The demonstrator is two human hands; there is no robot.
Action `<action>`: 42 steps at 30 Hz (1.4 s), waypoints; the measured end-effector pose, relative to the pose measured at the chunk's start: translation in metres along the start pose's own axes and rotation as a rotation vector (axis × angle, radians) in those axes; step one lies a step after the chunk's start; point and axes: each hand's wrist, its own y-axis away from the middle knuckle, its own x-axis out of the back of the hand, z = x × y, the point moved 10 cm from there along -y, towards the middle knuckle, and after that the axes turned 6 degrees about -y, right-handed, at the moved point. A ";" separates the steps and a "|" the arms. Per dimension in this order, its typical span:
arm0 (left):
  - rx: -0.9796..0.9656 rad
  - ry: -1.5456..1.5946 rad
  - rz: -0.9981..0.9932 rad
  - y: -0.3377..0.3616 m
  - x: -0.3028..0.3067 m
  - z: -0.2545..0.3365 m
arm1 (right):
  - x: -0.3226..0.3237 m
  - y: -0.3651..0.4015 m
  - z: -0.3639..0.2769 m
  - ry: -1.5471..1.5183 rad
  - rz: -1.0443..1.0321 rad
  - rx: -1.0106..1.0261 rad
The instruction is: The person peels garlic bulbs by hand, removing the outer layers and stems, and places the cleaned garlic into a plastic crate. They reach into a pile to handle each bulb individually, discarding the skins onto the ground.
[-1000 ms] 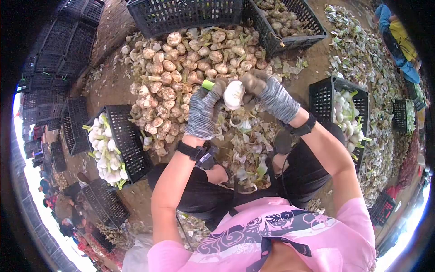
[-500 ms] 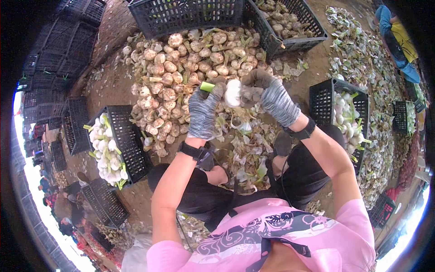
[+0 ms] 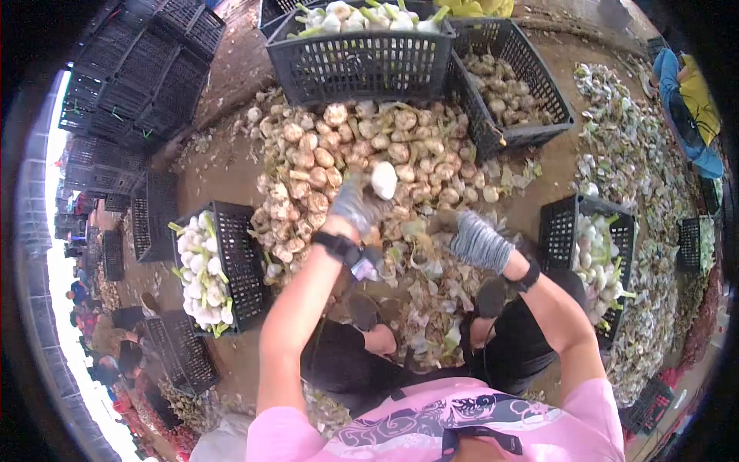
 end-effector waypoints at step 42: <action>-0.716 -1.430 -0.006 0.001 -0.021 0.117 | 0.019 -0.017 -0.036 0.533 0.293 0.025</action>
